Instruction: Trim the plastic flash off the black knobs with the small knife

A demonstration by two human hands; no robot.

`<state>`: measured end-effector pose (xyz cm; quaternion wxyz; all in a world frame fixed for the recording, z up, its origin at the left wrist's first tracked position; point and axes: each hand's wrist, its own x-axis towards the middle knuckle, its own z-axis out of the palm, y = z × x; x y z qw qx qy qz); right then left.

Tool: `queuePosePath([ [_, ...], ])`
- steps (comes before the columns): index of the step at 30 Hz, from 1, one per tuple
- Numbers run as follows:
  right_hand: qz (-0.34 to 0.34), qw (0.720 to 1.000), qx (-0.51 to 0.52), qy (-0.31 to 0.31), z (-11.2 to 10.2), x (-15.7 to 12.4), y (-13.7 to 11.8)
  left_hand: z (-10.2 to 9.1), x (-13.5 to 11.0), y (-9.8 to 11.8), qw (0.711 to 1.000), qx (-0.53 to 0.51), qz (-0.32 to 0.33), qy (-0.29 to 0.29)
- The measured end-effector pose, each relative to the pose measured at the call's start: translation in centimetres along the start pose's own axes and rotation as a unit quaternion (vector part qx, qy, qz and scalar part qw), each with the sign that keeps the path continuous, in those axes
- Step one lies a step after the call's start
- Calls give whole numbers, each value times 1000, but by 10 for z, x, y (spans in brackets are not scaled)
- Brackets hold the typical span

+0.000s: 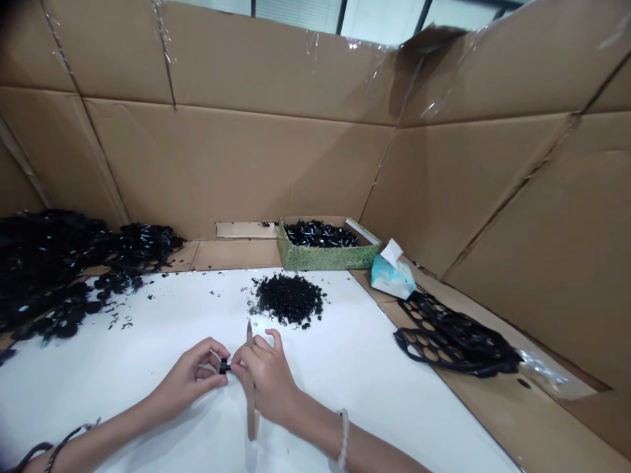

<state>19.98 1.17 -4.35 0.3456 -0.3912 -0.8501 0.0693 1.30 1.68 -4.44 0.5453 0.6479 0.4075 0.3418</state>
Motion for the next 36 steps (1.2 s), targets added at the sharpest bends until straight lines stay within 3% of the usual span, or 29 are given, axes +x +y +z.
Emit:
queuePosePath([
  [5, 87, 994, 63, -15, -2, 4, 1, -1, 0, 1, 999, 10, 46, -9],
  [12, 126, 988, 90, -21, -2, 4, 4, -2, -3, 2, 996, 77, 38, -24],
  [18, 145, 980, 136, -16, -3, 7, 8, -3, 0, -4, 999, -42, 28, -16],
  [21, 125, 987, 101, -11, -8, 7, 6, -4, 3, -8, 995, -97, 4, 0],
  [26, 21, 999, 44, -21, -14, 5, 5, -8, 6, -1, 986, -158, -57, -21],
  [36, 49, 993, 94, -58, -5, 8, 9, -11, 7, 5, 983, -166, -70, -42],
])
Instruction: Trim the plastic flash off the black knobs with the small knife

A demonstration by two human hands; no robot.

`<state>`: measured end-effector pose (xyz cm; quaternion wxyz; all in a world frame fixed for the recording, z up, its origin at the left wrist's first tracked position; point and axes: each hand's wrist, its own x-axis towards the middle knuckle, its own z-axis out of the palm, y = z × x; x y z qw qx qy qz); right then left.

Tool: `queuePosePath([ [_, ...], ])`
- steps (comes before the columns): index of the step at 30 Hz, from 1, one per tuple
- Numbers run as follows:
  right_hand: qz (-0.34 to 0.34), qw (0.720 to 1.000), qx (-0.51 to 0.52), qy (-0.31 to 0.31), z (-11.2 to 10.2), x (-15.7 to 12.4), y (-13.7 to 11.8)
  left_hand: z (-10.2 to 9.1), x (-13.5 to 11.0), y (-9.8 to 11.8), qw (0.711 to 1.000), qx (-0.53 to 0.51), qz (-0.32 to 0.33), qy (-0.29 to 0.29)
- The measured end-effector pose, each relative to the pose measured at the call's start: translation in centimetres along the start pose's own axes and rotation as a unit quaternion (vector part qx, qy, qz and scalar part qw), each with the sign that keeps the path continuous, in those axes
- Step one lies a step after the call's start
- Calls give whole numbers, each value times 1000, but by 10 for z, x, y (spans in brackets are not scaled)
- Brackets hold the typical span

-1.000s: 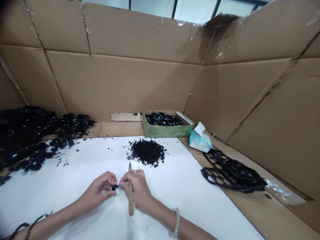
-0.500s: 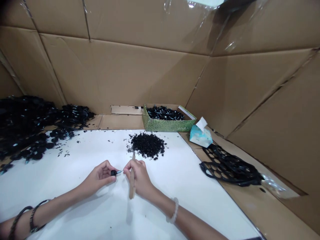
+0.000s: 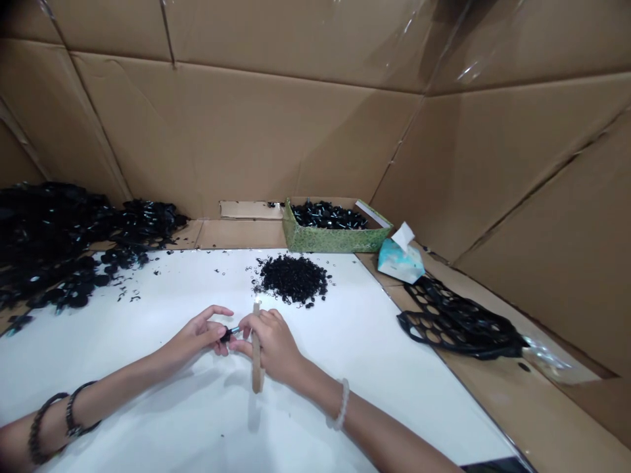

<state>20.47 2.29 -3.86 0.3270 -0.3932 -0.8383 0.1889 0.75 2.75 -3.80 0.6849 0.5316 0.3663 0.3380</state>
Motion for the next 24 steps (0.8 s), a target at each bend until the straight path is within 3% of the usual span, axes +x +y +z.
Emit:
queuePosePath([
  [7, 72, 992, 107, 8, 6, 2, -5, 1, 0, -3, 1000, 20, 0, -20],
  [11, 161, 954, 249, -34, 10, 1, -4, 2, 0, -5, 1000, 13, 14, -25],
  [15, 191, 940, 284, -25, 12, 1, -4, 2, 0, -9, 999, 2, 19, -30],
  [20, 219, 927, 299, -59, -1, 1, -14, 4, -4, -9, 999, 11, 33, -3],
  [24, 249, 882, 381, -118, -18, 1, -18, 7, -9, -2, 998, 56, 36, -10],
])
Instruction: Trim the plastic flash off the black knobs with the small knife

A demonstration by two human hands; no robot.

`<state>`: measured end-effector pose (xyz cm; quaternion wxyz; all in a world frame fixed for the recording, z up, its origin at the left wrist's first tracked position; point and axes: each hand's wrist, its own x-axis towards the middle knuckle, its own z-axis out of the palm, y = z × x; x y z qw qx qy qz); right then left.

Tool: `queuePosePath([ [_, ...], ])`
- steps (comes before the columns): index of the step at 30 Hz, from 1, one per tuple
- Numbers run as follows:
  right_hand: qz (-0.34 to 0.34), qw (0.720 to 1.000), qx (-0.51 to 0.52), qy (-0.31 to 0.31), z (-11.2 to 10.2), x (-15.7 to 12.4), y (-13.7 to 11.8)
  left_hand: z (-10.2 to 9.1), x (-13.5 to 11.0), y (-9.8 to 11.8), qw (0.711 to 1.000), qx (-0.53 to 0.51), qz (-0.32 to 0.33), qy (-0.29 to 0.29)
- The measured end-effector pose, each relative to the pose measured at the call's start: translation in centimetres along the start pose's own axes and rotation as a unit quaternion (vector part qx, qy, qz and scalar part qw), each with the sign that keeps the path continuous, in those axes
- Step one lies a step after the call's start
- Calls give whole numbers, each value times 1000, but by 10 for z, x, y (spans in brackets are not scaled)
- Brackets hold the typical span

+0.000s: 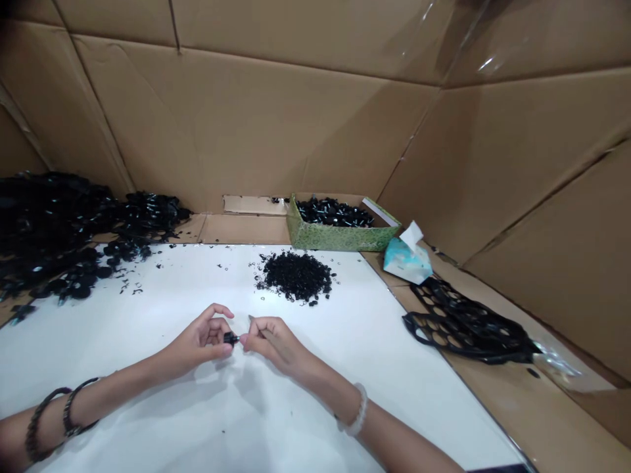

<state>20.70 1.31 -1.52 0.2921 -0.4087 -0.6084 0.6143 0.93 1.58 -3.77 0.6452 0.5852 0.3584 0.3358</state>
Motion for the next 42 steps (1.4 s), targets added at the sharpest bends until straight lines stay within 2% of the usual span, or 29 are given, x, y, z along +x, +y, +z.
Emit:
queuePosePath([
  [3, 27, 997, 58, -43, -11, -2, -4, 0, -2, 3, 999, 46, 7, -19],
  [5, 35, 995, 57, -67, -19, -3, -6, -2, -2, 2, 998, 62, 10, -23],
  [8, 52, 994, 10, -98, -28, -5, -10, -4, -2, 1, 998, 44, 8, -34],
  [11, 48, 994, -6, -102, -34, -7, -15, -6, 0, 2, 1000, -9, 0, -26],
  [15, 23, 996, 50, -63, -45, -6, -18, -7, 4, 4, 996, -85, -24, 23],
  [19, 26, 989, 137, -43, -63, -2, -19, -8, 5, 4, 995, -92, -29, 33],
  [22, 19, 985, 168, -30, -76, -4, -24, -9, 4, 3, 992, -102, -28, 65],
  [28, -1, 987, 151, 46, -99, -14, -38, -12, 5, -2, 994, -78, -26, 74],
  [36, -48, 981, 177, 68, -131, -23, -44, -9, 7, -2, 992, -73, 1, 102],
  [39, -69, 973, 188, 115, -148, -28, -45, -8, 8, -1, 990, -89, 0, 109],
  [42, -93, 972, 156, 147, -146, -27, -45, -7, 8, 0, 989, -95, -2, 111],
])
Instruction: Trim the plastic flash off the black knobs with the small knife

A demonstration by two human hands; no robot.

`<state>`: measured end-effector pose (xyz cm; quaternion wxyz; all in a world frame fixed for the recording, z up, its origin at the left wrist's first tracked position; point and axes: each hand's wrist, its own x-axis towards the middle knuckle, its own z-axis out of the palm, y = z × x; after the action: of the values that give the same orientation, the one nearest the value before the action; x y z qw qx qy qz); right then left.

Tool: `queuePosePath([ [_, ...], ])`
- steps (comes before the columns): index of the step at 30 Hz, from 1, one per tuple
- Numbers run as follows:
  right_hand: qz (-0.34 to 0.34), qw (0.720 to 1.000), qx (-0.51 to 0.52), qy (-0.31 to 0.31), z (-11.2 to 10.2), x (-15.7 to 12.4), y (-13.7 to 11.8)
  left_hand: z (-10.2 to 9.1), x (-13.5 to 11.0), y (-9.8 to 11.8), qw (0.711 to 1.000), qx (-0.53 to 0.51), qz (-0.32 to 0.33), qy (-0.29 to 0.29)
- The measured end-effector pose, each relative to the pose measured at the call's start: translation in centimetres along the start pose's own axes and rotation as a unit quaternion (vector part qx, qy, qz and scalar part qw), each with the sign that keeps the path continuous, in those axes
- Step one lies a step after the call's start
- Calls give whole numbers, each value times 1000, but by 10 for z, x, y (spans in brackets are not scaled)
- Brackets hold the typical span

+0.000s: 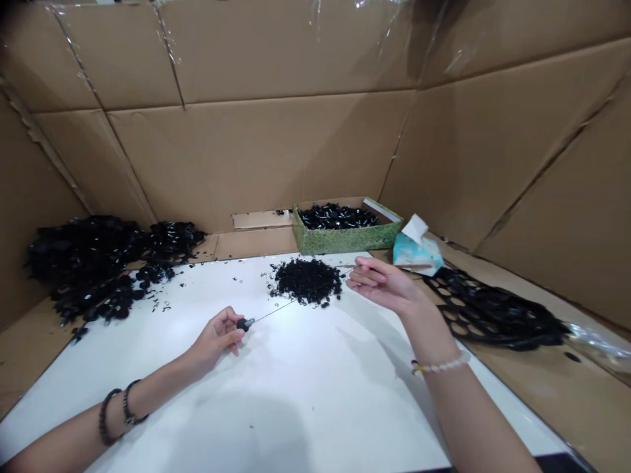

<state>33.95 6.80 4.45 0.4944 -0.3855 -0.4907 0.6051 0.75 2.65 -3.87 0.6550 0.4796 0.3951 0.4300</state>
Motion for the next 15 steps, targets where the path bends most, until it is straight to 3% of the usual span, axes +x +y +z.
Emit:
queuePosePath([
  [4, -62, 989, -131, -12, 50, -6, 19, 4, -1, 1, 1000, -5, -14, -14],
  [8, -120, 938, -316, -73, 105, -18, 51, 7, -2, -1, 999, -6, -13, -44],
  [12, -225, 851, -465, -97, 120, -25, 78, 8, -2, -5, 999, 11, 1, -52],
  [13, -237, 836, -485, -97, 119, -25, 84, 8, -2, -5, 999, 15, 3, -52],
  [15, -231, 832, -495, -97, 119, -25, 95, 7, -2, -7, 998, 20, 5, -54],
])
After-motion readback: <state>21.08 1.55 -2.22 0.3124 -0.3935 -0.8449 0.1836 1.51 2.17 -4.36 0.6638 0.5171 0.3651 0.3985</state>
